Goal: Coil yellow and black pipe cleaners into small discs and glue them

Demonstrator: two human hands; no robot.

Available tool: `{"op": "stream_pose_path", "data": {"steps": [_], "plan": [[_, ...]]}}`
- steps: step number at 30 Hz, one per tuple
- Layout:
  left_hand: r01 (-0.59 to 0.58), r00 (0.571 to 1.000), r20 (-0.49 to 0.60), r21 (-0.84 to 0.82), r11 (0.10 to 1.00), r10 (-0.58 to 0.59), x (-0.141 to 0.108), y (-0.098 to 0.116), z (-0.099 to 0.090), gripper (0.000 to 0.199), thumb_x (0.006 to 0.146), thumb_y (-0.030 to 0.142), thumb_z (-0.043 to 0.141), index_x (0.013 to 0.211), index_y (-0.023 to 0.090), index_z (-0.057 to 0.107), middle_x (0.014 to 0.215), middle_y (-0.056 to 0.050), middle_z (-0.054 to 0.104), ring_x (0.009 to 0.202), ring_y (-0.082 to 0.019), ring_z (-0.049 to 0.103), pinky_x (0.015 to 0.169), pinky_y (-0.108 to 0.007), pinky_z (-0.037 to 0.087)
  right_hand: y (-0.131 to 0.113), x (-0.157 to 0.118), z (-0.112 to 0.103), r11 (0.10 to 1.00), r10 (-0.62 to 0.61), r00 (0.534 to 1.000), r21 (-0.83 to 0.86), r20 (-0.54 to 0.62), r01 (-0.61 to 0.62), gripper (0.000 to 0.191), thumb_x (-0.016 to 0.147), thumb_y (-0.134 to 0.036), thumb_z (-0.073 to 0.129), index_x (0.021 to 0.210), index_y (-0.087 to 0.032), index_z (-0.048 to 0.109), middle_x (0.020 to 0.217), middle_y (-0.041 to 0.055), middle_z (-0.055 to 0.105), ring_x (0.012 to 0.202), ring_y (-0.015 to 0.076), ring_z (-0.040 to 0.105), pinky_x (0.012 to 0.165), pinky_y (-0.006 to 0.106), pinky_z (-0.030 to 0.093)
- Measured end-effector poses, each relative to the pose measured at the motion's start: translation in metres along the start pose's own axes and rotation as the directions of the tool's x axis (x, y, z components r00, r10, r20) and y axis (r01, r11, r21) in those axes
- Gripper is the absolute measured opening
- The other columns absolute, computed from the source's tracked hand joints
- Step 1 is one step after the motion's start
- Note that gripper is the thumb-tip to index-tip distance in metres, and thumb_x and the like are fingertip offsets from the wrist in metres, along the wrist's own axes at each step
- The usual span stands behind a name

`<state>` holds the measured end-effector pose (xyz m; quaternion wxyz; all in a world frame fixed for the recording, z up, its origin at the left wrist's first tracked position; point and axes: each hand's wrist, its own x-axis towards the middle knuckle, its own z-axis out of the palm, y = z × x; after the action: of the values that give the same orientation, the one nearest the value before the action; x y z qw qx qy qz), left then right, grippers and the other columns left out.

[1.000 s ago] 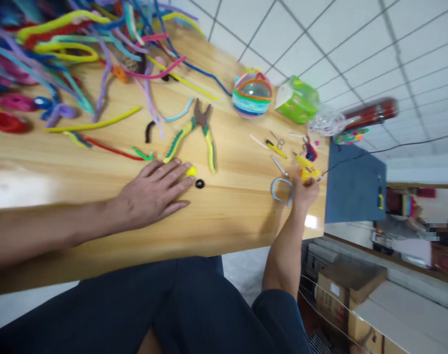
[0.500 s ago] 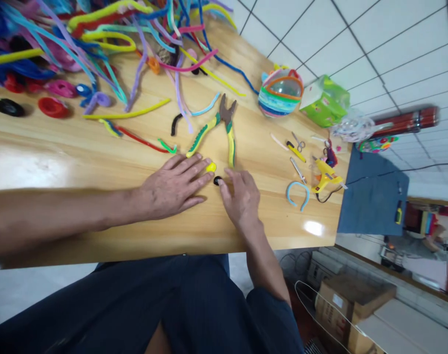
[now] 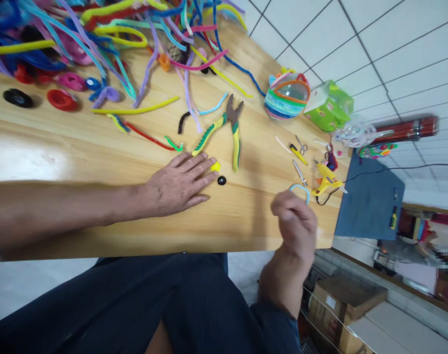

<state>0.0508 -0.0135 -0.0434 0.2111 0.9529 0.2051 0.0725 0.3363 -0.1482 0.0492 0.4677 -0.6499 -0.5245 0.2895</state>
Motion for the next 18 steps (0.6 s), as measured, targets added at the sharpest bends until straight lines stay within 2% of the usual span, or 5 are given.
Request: {"op": "stream_pose_path", "data": {"steps": [2, 4, 7, 13, 18], "plan": [[0.009, 1.0, 0.003, -0.006, 1.0, -0.009, 0.0, 0.0, 0.001, 0.057, 0.11, 0.047, 0.057, 0.159, 0.019, 0.059, 0.175, -0.019, 0.045, 0.165, -0.04, 0.039, 0.134, -0.061, 0.031, 0.014, -0.01, -0.034, 0.994, 0.096, 0.964, 0.076, -0.248, -0.08, 0.037, 0.08, -0.052, 0.08, 0.066, -0.024, 0.06, 0.06, -0.0047, 0.049, 0.054, 0.0139, 0.044, 0.053, 0.03, 0.036], [0.017, 1.0, -0.001, -0.02, 1.0, -0.017, 0.0, 0.0, 0.002, 0.057, 0.11, 0.047, 0.058, 0.159, 0.02, 0.059, 0.176, -0.017, 0.045, 0.166, -0.04, 0.038, 0.135, -0.061, 0.029, 0.032, -0.019, -0.053, 0.985, 0.095, 0.818, -0.066, -0.567, -0.161, 0.044, 0.078, -0.053, 0.079, 0.06, -0.024, 0.053, 0.058, -0.0056, 0.047, 0.052, 0.0122, 0.041, 0.052, 0.028, 0.031], [0.015, 1.0, -0.01, -0.032, 0.999, -0.016, -0.001, 0.0, 0.004, 0.056, 0.109, 0.047, 0.059, 0.159, 0.023, 0.06, 0.176, -0.015, 0.045, 0.166, -0.039, 0.037, 0.136, -0.061, 0.027, 0.043, -0.029, -0.052, 0.955, 0.071, 0.714, -0.159, -0.696, -0.249, 0.042, 0.077, -0.053, 0.077, 0.059, -0.024, 0.052, 0.058, -0.0043, 0.051, 0.054, 0.0136, 0.047, 0.054, 0.029, 0.035], [0.006, 0.999, -0.033, -0.004, 1.0, -0.006, -0.001, -0.001, 0.005, 0.056, 0.11, 0.048, 0.056, 0.158, 0.019, 0.061, 0.174, -0.017, 0.048, 0.166, -0.039, 0.039, 0.137, -0.06, 0.027, -0.007, -0.034, -0.016, 0.987, 0.112, 0.905, 0.15, -0.41, -0.054, 0.032, 0.079, -0.045, 0.076, 0.065, -0.025, 0.055, 0.064, -0.0032, 0.049, 0.056, 0.0144, 0.049, 0.052, 0.028, 0.04], [-0.001, 0.999, -0.035, -0.01, 1.0, 0.0, -0.001, 0.0, 0.003, 0.056, 0.108, 0.046, 0.06, 0.159, 0.021, 0.061, 0.174, -0.016, 0.049, 0.165, -0.039, 0.04, 0.135, -0.06, 0.029, -0.055, -0.002, 0.038, 0.997, -0.057, 0.969, 0.034, -0.241, 0.067, 0.026, 0.092, -0.042, 0.072, 0.073, -0.027, 0.061, 0.064, -0.0028, 0.048, 0.058, 0.0173, 0.051, 0.055, 0.032, 0.044]]}}
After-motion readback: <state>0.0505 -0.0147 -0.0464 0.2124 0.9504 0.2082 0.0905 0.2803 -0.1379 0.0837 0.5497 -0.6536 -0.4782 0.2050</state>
